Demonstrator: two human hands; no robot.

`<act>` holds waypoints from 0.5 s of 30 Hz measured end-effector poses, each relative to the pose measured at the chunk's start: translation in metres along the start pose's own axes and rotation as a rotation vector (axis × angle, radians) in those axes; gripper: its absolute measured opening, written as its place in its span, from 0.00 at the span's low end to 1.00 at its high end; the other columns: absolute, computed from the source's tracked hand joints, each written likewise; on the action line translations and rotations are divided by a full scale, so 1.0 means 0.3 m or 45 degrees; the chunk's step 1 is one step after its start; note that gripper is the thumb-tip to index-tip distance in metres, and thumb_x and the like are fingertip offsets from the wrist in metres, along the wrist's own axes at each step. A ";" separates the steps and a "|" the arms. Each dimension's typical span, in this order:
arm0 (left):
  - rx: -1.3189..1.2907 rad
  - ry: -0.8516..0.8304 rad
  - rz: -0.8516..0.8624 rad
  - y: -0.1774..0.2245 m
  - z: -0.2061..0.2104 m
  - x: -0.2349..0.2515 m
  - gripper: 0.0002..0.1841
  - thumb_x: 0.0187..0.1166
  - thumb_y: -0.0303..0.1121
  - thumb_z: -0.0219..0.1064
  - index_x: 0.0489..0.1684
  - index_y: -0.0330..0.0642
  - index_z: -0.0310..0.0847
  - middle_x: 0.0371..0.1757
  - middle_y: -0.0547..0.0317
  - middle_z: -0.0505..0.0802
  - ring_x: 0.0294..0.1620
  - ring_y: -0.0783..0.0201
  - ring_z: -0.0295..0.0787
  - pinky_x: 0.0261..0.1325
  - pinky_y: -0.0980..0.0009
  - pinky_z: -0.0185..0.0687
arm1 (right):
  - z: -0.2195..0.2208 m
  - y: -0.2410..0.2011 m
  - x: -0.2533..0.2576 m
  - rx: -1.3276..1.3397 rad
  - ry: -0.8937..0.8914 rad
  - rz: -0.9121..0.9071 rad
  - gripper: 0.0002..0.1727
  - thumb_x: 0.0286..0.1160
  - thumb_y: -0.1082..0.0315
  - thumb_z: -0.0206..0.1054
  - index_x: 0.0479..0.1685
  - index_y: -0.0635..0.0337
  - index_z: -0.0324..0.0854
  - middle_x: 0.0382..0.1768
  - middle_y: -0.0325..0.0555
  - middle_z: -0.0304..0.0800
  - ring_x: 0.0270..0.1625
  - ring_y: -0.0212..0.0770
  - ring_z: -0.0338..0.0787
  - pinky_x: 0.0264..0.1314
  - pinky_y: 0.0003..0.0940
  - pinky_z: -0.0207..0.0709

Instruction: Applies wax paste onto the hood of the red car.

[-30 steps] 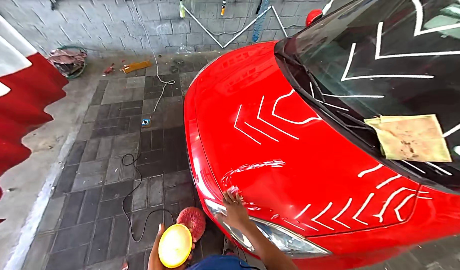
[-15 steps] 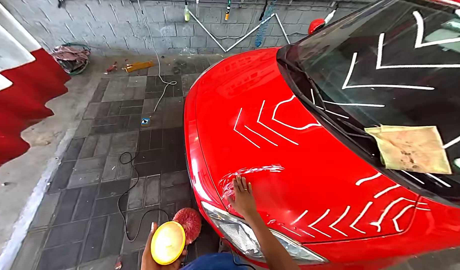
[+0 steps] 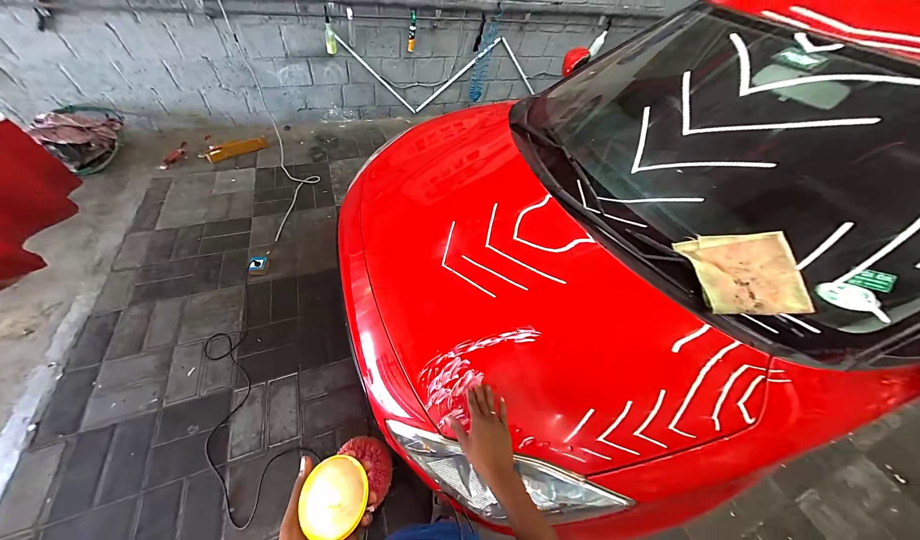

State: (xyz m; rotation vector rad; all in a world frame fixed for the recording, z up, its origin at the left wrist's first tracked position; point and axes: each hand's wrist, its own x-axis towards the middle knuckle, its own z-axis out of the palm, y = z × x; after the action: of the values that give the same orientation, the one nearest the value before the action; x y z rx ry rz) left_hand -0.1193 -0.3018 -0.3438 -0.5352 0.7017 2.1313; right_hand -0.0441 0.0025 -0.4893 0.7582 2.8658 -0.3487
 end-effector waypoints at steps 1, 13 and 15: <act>-0.004 -0.003 -0.014 0.002 0.004 0.003 0.44 0.81 0.76 0.36 0.63 0.47 0.83 0.58 0.38 0.94 0.45 0.46 0.96 0.41 0.56 0.93 | 0.024 0.006 -0.016 -0.032 -0.022 -0.024 0.54 0.71 0.26 0.58 0.92 0.55 0.62 0.94 0.50 0.54 0.96 0.56 0.47 0.94 0.67 0.36; 0.088 -0.137 -0.107 0.036 0.078 0.071 0.46 0.79 0.79 0.37 0.66 0.47 0.80 0.57 0.38 0.94 0.44 0.47 0.96 0.39 0.59 0.93 | -0.028 -0.009 -0.108 -0.080 -0.171 0.003 0.51 0.70 0.24 0.57 0.86 0.54 0.71 0.93 0.51 0.56 0.96 0.58 0.45 0.93 0.70 0.30; 0.092 -0.134 -0.102 0.038 0.097 0.071 0.46 0.79 0.78 0.37 0.66 0.47 0.81 0.57 0.37 0.94 0.43 0.47 0.97 0.38 0.59 0.93 | -0.061 -0.018 -0.095 -0.033 0.002 0.177 0.48 0.75 0.26 0.52 0.86 0.53 0.72 0.90 0.48 0.63 0.95 0.55 0.52 0.94 0.68 0.34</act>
State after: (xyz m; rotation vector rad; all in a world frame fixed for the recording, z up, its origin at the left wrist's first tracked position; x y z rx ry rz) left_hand -0.1446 -0.2771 -0.3309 -0.4024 0.6837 2.0355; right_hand -0.0239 -0.0106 -0.4648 0.9473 2.7935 -0.2923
